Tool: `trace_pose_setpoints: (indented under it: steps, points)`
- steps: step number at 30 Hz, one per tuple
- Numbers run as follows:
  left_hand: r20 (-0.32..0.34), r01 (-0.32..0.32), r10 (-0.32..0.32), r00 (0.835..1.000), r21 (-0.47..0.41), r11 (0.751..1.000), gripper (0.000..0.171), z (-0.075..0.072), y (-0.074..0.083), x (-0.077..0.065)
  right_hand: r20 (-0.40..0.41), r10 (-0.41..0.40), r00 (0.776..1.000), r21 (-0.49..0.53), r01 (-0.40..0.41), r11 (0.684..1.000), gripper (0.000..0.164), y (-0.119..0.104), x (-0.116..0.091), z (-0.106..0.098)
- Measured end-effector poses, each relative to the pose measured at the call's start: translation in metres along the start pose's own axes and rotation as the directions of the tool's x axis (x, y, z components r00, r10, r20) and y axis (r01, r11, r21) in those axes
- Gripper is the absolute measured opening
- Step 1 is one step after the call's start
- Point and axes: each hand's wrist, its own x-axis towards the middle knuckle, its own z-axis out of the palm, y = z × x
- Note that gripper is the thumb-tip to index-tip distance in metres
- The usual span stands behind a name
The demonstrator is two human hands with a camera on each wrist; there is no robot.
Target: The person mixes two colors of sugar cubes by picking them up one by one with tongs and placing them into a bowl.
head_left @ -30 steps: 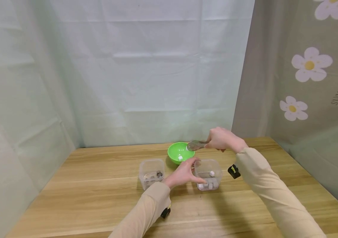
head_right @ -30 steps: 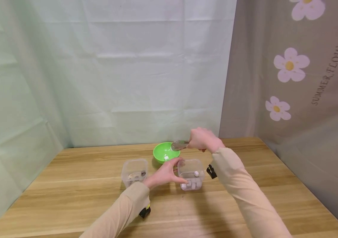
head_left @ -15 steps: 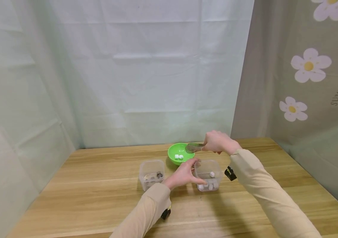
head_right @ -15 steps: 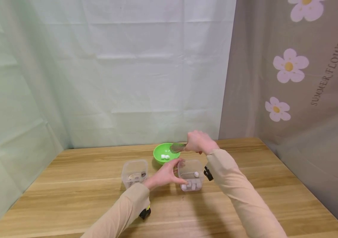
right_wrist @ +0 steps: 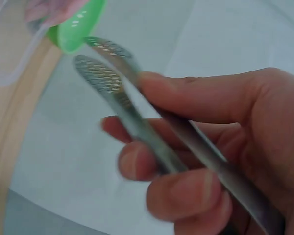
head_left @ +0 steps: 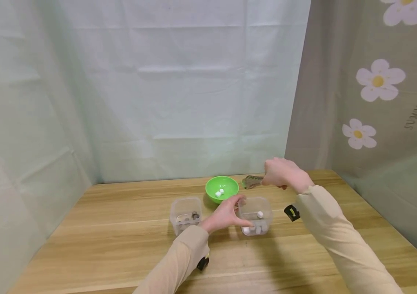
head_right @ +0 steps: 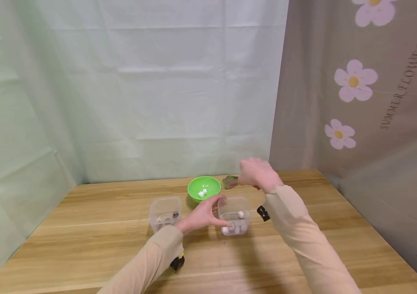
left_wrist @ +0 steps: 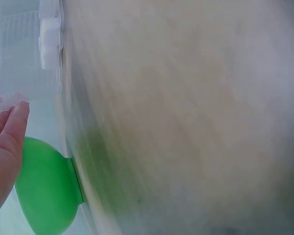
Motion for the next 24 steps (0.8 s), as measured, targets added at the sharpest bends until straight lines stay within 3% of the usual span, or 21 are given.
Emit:
trace_pose_setpoints:
  steps: [6, 10, 14, 19, 24]
  points:
    - [0.000, 0.010, -0.010, 1.000, 0.005, 1.000, 0.081, 0.001, -0.001, 0.000, 0.123, 0.090, 0.988, -0.002, -0.091, 0.996, 0.017, -0.007, -0.020, -0.008]
    - [-0.013, 0.007, -0.007, 1.000, 0.010, 1.000, 0.080, 0.003, -0.006, 0.001, 0.151, 0.098, 0.984, -0.011, -0.097, 0.995, 0.014, -0.013, -0.029, -0.005]
    - [-0.030, -0.034, 0.035, 0.999, 0.042, 0.999, 0.079, 0.009, -0.020, 0.005, 0.147, 0.097, 0.984, -0.066, -0.088, 0.994, 0.013, -0.019, -0.030, 0.003]
    - [-0.012, -0.004, 0.005, 1.000, 0.106, 0.994, 0.078, 0.019, -0.042, 0.011, 0.121, 0.094, 0.988, -0.134, -0.078, 0.988, 0.019, -0.021, -0.023, 0.013]
    - [-0.013, 0.000, 0.001, 1.000, 0.101, 0.995, 0.080, 0.022, -0.047, 0.014, 0.082, 0.090, 0.993, -0.195, -0.073, 0.978, 0.018, -0.022, -0.015, 0.021]
